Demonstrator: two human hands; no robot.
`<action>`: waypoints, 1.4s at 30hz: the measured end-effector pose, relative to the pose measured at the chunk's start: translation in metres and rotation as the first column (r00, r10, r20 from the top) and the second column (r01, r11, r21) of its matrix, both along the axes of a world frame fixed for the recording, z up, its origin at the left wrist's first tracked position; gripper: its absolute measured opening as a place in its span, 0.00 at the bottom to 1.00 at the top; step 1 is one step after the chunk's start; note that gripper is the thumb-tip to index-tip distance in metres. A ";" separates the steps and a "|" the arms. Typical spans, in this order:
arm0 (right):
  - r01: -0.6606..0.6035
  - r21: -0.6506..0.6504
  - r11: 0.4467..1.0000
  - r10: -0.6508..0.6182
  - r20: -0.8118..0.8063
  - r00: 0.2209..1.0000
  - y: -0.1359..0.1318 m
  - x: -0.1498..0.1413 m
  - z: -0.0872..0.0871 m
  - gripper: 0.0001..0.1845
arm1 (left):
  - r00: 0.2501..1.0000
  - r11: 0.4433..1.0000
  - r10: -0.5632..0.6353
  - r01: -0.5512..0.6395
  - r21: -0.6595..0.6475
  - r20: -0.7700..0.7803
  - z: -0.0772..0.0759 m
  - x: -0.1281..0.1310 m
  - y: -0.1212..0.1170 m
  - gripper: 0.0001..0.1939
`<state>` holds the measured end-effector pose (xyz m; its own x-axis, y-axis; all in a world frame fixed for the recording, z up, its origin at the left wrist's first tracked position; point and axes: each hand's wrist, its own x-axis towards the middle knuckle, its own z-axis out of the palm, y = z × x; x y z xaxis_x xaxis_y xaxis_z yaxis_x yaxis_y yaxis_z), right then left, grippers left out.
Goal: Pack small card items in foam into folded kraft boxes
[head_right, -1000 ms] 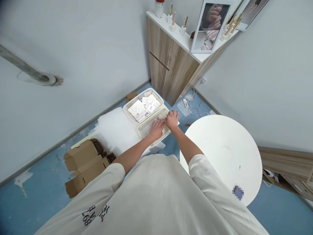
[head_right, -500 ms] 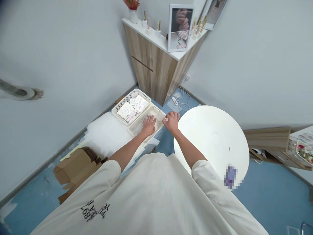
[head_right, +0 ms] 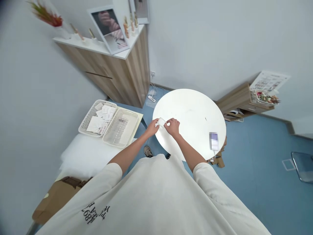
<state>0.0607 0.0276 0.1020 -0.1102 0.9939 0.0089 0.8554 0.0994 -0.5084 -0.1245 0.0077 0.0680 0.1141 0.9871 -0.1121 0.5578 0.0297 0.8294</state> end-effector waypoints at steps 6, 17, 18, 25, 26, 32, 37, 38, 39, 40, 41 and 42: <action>0.240 -0.359 0.902 -0.326 -0.202 0.924 -0.033 0.097 -0.017 0.10 | 0.992 0.971 -0.065 0.089 -0.222 0.112 -0.014 0.095 -0.014 0.31; 0.302 -0.488 0.819 -0.429 -0.170 0.887 -0.070 0.225 -0.089 0.11 | 0.986 0.880 -0.133 0.165 -0.446 0.103 -0.058 0.223 -0.044 0.32; 0.311 -0.503 0.806 -0.445 -0.170 0.879 -0.072 0.233 -0.096 0.10 | 0.985 0.870 -0.139 0.169 -0.463 0.098 -0.061 0.229 -0.046 0.32; 0.367 -0.573 0.733 -0.543 -0.168 0.823 -0.073 0.266 -0.125 0.12 | 0.992 0.822 -0.124 0.120 -0.556 0.030 -0.077 0.251 -0.063 0.32; 0.362 -0.578 0.731 -0.541 -0.168 0.824 -0.074 0.269 -0.127 0.13 | 0.992 0.818 -0.121 0.112 -0.564 0.022 -0.079 0.252 -0.065 0.32; 0.307 -0.575 0.758 -0.467 -0.149 0.872 -0.086 0.286 -0.125 0.16 | 0.994 0.797 -0.108 0.086 -0.598 0.000 -0.081 0.260 -0.071 0.28; 0.188 -0.459 0.868 -0.301 -0.186 0.935 -0.083 0.287 -0.118 0.20 | 0.990 0.781 -0.137 0.132 -0.611 0.038 -0.073 0.267 -0.072 0.23; 0.155 -0.443 0.883 -0.261 -0.188 0.947 -0.081 0.285 -0.117 0.21 | 0.989 0.776 -0.141 0.140 -0.616 0.046 -0.072 0.269 -0.072 0.22; 0.127 -0.437 0.891 -0.228 -0.187 0.956 -0.079 0.282 -0.116 0.21 | 0.988 0.771 -0.142 0.143 -0.620 0.052 -0.071 0.270 -0.072 0.22; 0.107 -0.441 0.891 -0.205 -0.181 0.962 -0.078 0.280 -0.114 0.22 | 0.989 0.769 -0.139 0.143 -0.623 0.055 -0.070 0.271 -0.072 0.22; 0.096 -0.452 0.887 -0.193 -0.172 0.966 -0.077 0.277 -0.113 0.23 | 0.989 0.770 -0.134 0.141 -0.622 0.057 -0.070 0.272 -0.071 0.23; 0.093 -0.465 0.880 -0.188 -0.161 0.969 -0.077 0.275 -0.112 0.23 | 0.990 0.774 -0.130 0.140 -0.617 0.061 -0.069 0.273 -0.071 0.23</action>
